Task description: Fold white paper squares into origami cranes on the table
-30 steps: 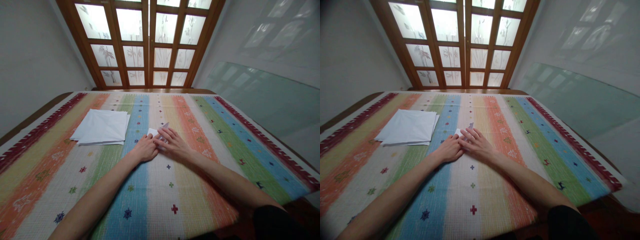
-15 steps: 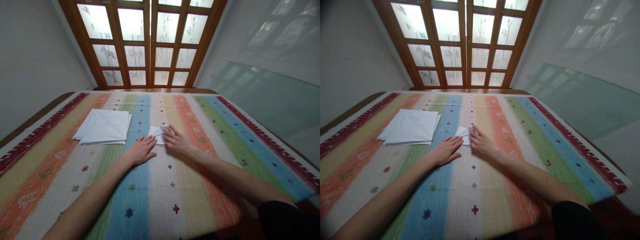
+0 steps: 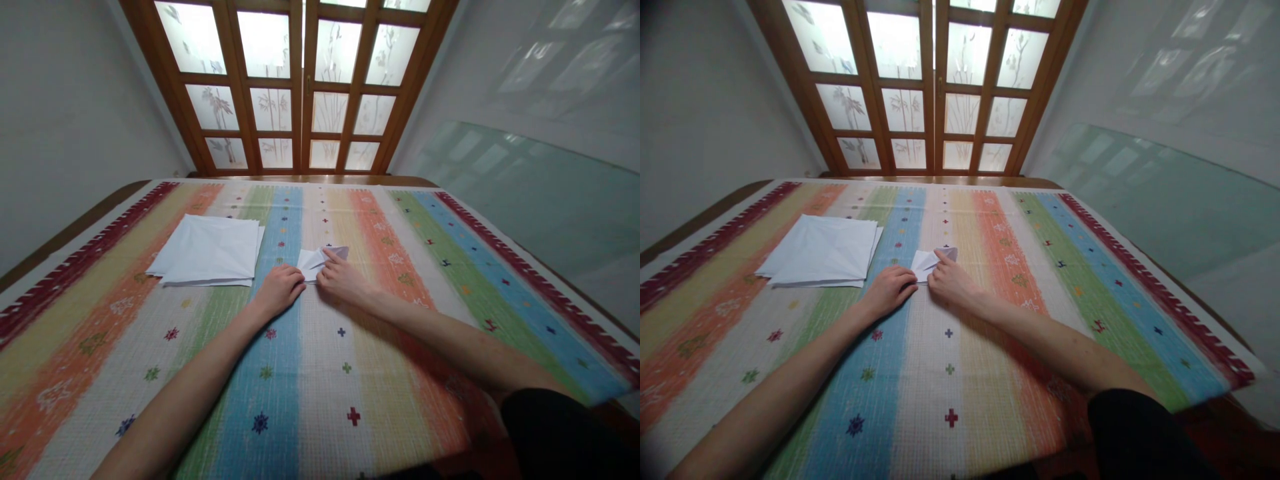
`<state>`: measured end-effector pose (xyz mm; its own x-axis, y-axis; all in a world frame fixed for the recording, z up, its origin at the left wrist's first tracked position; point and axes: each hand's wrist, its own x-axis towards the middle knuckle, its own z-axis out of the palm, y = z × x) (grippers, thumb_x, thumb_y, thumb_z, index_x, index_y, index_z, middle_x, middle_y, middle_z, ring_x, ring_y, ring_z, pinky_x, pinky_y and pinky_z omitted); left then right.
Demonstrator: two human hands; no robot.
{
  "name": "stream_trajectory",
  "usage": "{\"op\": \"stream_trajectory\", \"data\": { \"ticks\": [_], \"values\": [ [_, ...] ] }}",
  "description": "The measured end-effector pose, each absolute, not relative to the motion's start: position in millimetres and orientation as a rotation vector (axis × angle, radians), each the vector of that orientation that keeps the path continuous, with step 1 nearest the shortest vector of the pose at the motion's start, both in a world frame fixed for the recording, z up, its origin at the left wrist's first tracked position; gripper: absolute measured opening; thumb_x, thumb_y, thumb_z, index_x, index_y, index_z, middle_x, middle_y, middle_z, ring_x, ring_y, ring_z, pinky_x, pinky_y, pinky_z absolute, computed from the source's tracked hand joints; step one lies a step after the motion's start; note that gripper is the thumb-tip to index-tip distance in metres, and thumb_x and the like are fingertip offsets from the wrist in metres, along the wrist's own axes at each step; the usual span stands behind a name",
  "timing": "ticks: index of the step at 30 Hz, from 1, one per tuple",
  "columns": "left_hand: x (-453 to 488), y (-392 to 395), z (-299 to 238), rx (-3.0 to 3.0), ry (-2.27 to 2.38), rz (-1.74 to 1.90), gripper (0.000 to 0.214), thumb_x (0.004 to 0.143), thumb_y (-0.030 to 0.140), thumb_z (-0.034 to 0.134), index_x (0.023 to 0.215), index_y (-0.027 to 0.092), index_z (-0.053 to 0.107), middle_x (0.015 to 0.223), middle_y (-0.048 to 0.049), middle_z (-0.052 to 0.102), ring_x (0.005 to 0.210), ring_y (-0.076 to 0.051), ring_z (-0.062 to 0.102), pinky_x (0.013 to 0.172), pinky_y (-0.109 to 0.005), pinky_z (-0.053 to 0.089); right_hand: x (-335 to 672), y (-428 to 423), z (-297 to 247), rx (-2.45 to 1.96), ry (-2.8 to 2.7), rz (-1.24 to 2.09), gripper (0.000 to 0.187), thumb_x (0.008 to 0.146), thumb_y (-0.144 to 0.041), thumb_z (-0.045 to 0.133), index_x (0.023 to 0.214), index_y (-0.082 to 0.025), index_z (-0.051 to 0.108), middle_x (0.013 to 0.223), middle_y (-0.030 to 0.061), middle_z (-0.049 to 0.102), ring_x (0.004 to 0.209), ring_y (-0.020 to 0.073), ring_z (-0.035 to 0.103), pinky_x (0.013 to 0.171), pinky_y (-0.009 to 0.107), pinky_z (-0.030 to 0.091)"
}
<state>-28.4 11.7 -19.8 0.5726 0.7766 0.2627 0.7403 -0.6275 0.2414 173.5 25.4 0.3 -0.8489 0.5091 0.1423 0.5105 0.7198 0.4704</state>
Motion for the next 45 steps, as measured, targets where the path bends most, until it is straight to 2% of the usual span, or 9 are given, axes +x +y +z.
{"op": "stream_trajectory", "data": {
  "ticks": [7, 13, 17, 20, 24, 29, 36, 40, 45],
  "values": [
    [-25, 20, -19, 2.624, 1.522, 0.543, 0.029, 0.094, 0.032, 0.051, 0.079, 0.016, 0.071, 0.081, -0.0077, 0.066, 0.086, -0.022, 0.059, 0.079, -0.035, 0.046, 161, 38, 7, -1.06, -2.916, -0.653, 0.019, 0.09, -0.013, 0.054, 0.086, -0.012, 0.073, 0.083, 0.0121, 0.076, 0.081, 0.0232, 0.07, 0.1, 0.043, 0.04],
    [-15, 25, -18, 2.583, 1.705, 0.436, 0.025, 0.092, 0.032, 0.053, 0.078, 0.016, 0.067, 0.081, -0.009, 0.067, 0.085, -0.024, 0.06, 0.076, -0.036, 0.045, 154, 42, 0, -1.063, -2.829, -0.623, 0.02, 0.091, -0.013, 0.051, 0.086, -0.012, 0.071, 0.083, 0.0125, 0.073, 0.087, 0.0241, 0.065, 0.104, 0.044, 0.034],
    [-13, 26, -16, 2.573, 1.695, 0.517, 0.016, 0.088, 0.026, 0.056, 0.098, 0.017, 0.064, 0.094, -0.0091, 0.067, 0.092, -0.025, 0.06, 0.08, -0.037, 0.046, 167, 31, -18, -1.015, -2.518, -0.562, 0.017, 0.092, -0.014, 0.05, 0.093, -0.018, 0.066, 0.101, 0.0096, 0.068, 0.103, 0.0229, 0.056, 0.108, 0.044, 0.027],
    [-11, 28, -17, 2.641, 1.58, 0.551, 0.032, 0.087, 0.02, 0.055, 0.118, 0.02, 0.06, 0.117, -0.0105, 0.064, 0.109, -0.027, 0.056, 0.088, -0.041, 0.046, 187, 23, -29, -1.057, -2.293, -0.494, 0.018, 0.092, -0.019, 0.05, 0.104, -0.02, 0.063, 0.105, 0.0092, 0.064, 0.101, 0.0232, 0.053, 0.1, 0.042, 0.033],
    [-7, 32, -21, 2.76, 1.332, 0.502, 0.043, 0.089, 0.012, 0.046, 0.129, 0.026, 0.056, 0.137, -0.0077, 0.056, 0.125, -0.025, 0.048, 0.099, -0.044, 0.042, 216, 30, -23, -0.982, -2.367, -0.463, 0.037, 0.087, -0.018, 0.056, 0.123, -0.026, 0.056, 0.13, 0.0075, 0.057, 0.124, 0.0268, 0.044, 0.104, 0.045, 0.03],
    [-3, 34, -26, 2.756, 1.279, 0.436, 0.049, 0.089, 0.009, 0.042, 0.136, 0.021, 0.05, 0.141, -0.0085, 0.054, 0.129, -0.023, 0.048, 0.103, -0.043, 0.04, 229, 55, 6, -0.855, -2.632, -0.623, 0.019, 0.085, -0.02, 0.062, 0.102, -0.028, 0.065, 0.14, 0.0007, 0.053, 0.139, 0.0283, 0.032, 0.114, 0.057, 0.02],
    [-3, 31, -25, 2.693, 1.299, 0.485, 0.055, 0.088, 0.009, 0.042, 0.142, 0.02, 0.042, 0.137, -0.0092, 0.058, 0.128, -0.021, 0.049, 0.105, -0.04, 0.039, 207, 67, 28, -0.957, -2.729, -0.691, 0.012, 0.087, -0.019, 0.06, 0.08, -0.022, 0.07, 0.113, 0.0066, 0.064, 0.127, 0.0287, 0.044, 0.115, 0.066, 0.016],
    [-4, 32, -28, 2.722, 1.279, 0.475, 0.051, 0.09, 0.01, 0.042, 0.14, 0.024, 0.046, 0.14, -0.0074, 0.055, 0.127, -0.021, 0.049, 0.105, -0.041, 0.039, 192, 69, 17, -1.07, -2.65, -0.717, 0.015, 0.088, -0.014, 0.056, 0.086, -0.02, 0.07, 0.106, 0.0087, 0.064, 0.12, 0.0279, 0.048, 0.117, 0.063, 0.016],
    [-5, 33, -32, 2.786, 1.296, 0.413, 0.042, 0.091, 0.014, 0.045, 0.129, 0.028, 0.057, 0.14, -0.0058, 0.054, 0.129, -0.024, 0.047, 0.105, -0.044, 0.038, 189, 61, -14, -1.11, -2.27, -0.543, 0.026, 0.09, -0.02, 0.053, 0.115, -0.023, 0.059, 0.135, 0.0116, 0.051, 0.134, 0.0309, 0.036, 0.113, 0.063, 0.019]
  ]
}}
